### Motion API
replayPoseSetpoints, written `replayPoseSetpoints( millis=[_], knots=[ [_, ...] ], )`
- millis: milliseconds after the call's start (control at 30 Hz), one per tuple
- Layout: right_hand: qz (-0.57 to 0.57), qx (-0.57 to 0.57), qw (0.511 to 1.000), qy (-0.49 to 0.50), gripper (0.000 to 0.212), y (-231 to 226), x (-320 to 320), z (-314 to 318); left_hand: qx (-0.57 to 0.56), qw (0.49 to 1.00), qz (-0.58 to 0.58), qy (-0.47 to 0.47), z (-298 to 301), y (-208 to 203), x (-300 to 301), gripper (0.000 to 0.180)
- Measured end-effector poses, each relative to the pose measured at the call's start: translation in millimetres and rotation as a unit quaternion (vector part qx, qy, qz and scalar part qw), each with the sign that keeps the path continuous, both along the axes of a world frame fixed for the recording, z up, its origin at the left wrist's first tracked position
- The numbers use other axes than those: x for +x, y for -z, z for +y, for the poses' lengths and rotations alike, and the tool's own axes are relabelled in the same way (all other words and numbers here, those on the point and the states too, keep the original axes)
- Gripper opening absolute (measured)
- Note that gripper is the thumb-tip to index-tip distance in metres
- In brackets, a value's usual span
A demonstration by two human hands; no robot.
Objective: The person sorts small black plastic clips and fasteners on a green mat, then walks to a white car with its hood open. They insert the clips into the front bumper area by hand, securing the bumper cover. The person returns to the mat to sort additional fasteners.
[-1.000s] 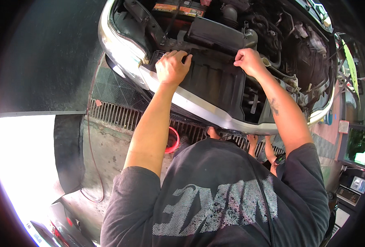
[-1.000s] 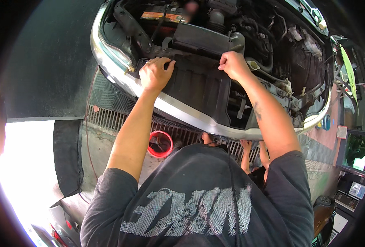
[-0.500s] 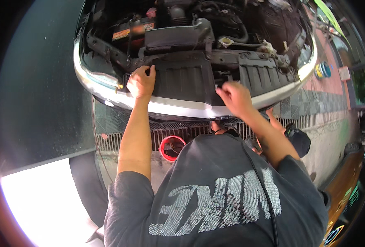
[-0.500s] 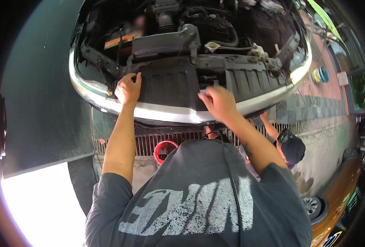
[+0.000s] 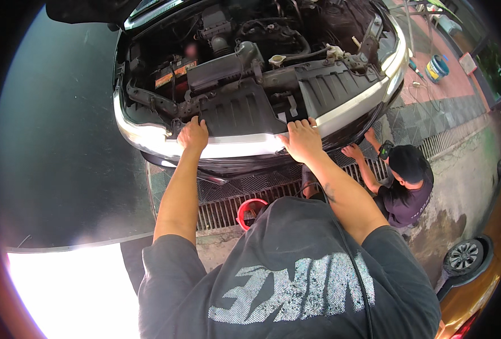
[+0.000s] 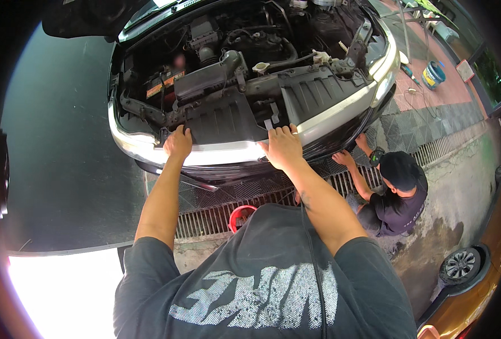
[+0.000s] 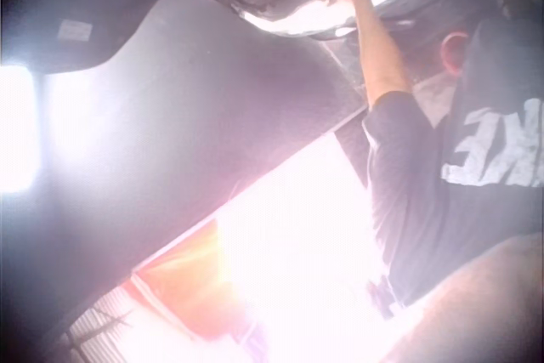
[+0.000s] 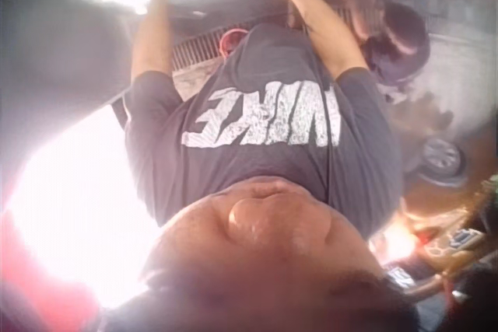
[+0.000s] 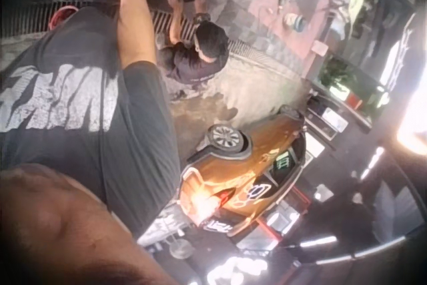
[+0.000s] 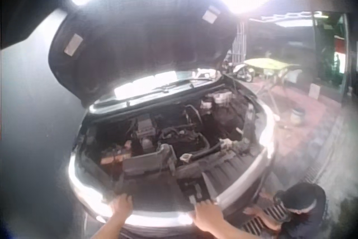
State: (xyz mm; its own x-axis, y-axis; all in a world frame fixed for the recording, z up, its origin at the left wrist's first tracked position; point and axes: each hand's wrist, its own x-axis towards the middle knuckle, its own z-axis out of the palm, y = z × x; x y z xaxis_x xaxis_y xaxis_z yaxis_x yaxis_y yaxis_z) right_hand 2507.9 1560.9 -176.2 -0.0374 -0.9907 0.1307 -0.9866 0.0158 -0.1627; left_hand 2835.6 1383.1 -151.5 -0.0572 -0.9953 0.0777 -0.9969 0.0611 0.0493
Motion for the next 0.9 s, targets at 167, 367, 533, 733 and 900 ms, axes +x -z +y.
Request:
replayPoseSetpoints(
  millis=[167,367,533,733,900],
  knots=[
    [-0.002,0.037,0.999,-0.001,0.06,0.3,0.5,7.5,0.022,0.999,0.036,-0.031,9.0,7.3,2.2,0.052],
    [0.012,0.061,0.998,0.017,0.061,-10.4,5.4,8.7,0.035,0.998,0.052,-0.019,11.5,6.1,7.3,0.055],
    [-0.006,-0.017,1.0,-0.008,0.055,-2.3,-1.6,9.9,0.013,0.998,0.062,-0.011,10.4,14.0,11.7,0.054],
    [-0.05,-0.024,0.998,-0.004,0.056,1.7,-3.6,10.6,-0.015,0.998,0.055,0.0,16.7,13.8,6.3,0.052],
    [-0.147,-0.149,0.978,0.013,0.054,4.3,-9.3,40.6,-0.035,0.998,0.045,0.014,7.3,20.3,5.4,0.051]
  ],
)
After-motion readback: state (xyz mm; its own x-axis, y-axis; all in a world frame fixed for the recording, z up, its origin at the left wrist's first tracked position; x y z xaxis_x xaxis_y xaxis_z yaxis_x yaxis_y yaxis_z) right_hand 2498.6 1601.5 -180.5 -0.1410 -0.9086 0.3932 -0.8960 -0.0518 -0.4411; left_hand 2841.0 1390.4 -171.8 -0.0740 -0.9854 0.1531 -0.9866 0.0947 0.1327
